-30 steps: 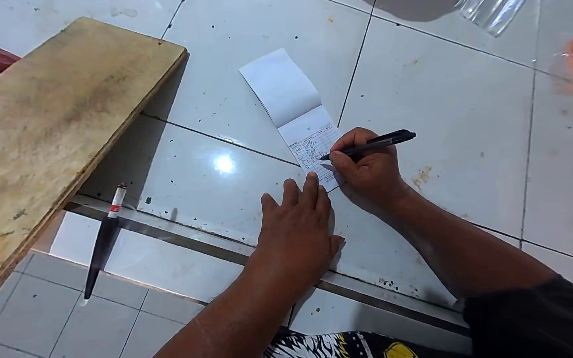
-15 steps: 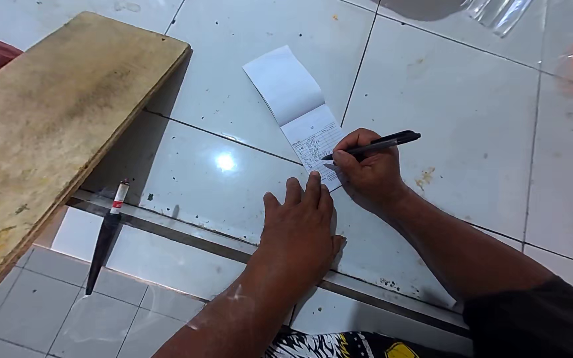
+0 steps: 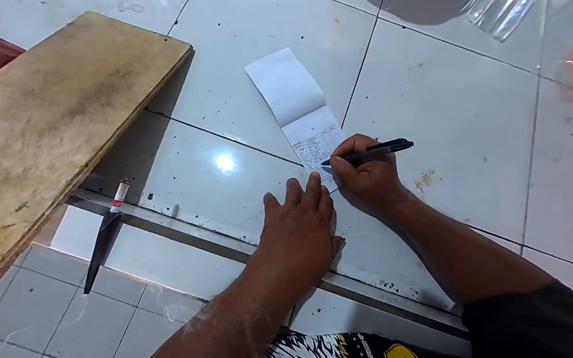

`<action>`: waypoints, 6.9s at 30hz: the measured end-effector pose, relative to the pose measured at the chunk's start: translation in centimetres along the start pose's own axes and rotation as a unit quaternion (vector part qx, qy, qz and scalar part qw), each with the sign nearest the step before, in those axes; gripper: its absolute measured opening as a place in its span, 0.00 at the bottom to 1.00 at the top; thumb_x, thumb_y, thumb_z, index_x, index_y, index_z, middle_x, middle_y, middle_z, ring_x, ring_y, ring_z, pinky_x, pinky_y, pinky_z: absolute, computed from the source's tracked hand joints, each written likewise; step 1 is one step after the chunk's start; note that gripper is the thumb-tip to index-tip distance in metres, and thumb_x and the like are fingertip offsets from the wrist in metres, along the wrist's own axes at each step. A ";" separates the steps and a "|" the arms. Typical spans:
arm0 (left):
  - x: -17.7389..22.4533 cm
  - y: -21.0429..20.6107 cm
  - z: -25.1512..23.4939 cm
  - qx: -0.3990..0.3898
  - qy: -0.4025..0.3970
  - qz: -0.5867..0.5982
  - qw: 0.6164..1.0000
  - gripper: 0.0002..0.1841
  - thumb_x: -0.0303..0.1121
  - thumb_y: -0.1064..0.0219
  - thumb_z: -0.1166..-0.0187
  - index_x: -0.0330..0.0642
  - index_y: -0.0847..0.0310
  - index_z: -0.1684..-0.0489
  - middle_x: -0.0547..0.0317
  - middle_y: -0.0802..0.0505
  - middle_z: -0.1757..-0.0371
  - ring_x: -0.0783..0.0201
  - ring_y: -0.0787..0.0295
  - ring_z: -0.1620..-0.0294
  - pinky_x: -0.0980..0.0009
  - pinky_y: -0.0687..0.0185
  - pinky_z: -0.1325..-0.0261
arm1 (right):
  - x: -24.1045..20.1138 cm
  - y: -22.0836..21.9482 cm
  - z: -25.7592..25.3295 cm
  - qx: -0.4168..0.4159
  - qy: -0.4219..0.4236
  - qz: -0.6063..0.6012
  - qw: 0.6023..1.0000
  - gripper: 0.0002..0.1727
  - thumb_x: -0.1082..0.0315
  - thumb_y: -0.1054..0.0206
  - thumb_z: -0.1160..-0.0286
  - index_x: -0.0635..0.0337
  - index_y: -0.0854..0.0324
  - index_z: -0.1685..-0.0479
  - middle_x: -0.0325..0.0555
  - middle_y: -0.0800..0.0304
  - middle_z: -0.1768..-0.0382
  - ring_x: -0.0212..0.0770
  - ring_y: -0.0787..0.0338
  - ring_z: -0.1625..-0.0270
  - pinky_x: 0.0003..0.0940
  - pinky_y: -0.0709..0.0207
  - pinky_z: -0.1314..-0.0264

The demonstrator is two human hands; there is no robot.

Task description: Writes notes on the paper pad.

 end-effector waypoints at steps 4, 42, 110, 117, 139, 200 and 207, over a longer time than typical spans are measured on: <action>0.0 0.0 0.0 0.005 -0.003 0.002 1.000 0.47 0.71 0.46 0.23 0.48 0.40 0.09 0.56 0.45 0.03 0.39 0.43 0.11 0.34 0.31 0.33 | 0.1 -0.1 0.1 0.002 -0.001 0.008 1.000 0.03 0.70 0.32 0.26 0.61 0.15 0.63 0.34 0.15 0.72 0.20 0.20 0.74 0.15 0.26 0.73; 0.0 0.0 0.0 0.004 0.001 0.000 1.000 0.46 0.70 0.45 0.22 0.47 0.40 0.08 0.56 0.45 0.04 0.39 0.43 0.11 0.33 0.31 0.33 | 0.0 -0.5 0.0 -0.005 -0.022 0.055 0.998 0.03 0.68 0.32 0.26 0.57 0.16 0.65 0.32 0.17 0.76 0.21 0.21 0.76 0.17 0.27 0.75; 0.0 0.0 -0.1 -0.018 0.009 0.000 1.000 0.46 0.70 0.46 0.21 0.51 0.43 0.07 0.58 0.46 0.03 0.40 0.45 0.10 0.34 0.31 0.30 | 0.5 0.8 -0.3 0.042 -0.024 0.090 0.995 0.04 0.67 0.32 0.26 0.57 0.16 0.66 0.33 0.16 0.76 0.21 0.21 0.77 0.18 0.27 0.76; 0.0 0.1 -0.1 -0.031 0.012 -0.007 0.999 0.46 0.70 0.47 0.21 0.51 0.44 0.06 0.59 0.48 0.03 0.40 0.46 0.09 0.35 0.32 0.29 | 0.6 1.0 -0.3 0.057 -0.027 0.108 0.992 0.05 0.67 0.32 0.27 0.56 0.17 0.67 0.33 0.18 0.77 0.22 0.22 0.78 0.19 0.29 0.77; 0.0 0.0 -0.1 -0.014 0.012 -0.003 1.000 0.46 0.70 0.46 0.22 0.51 0.42 0.07 0.61 0.47 0.03 0.42 0.44 0.10 0.37 0.31 0.30 | 1.1 1.5 -0.5 0.055 -0.028 0.083 0.995 0.04 0.68 0.32 0.28 0.56 0.17 0.68 0.33 0.19 0.78 0.23 0.23 0.79 0.20 0.29 0.79; -0.4 0.7 -0.1 0.046 0.001 -0.003 0.999 0.40 0.62 0.40 0.21 0.51 0.36 0.10 0.60 0.35 0.07 0.48 0.32 0.18 0.47 0.28 0.33 | -0.3 2.1 -1.1 0.067 -0.004 0.041 0.997 0.09 0.65 0.37 0.15 0.62 0.19 0.49 0.42 0.10 0.59 0.32 0.07 0.61 0.32 0.08 0.58; -0.4 0.6 -0.2 0.038 0.004 -0.007 0.999 0.41 0.63 0.40 0.21 0.51 0.36 0.10 0.60 0.36 0.07 0.49 0.32 0.19 0.48 0.29 0.34 | 0.3 1.7 -1.0 0.044 -0.025 0.111 0.993 0.11 0.60 0.38 0.13 0.58 0.18 0.48 0.38 0.09 0.62 0.28 0.10 0.63 0.29 0.12 0.60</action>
Point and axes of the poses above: each hand's wrist, its own z-axis away from the middle knuckle, its own y-axis out of the back of the hand, x = y × z, the point moved 8 cm from there along -z, towards the middle knuckle
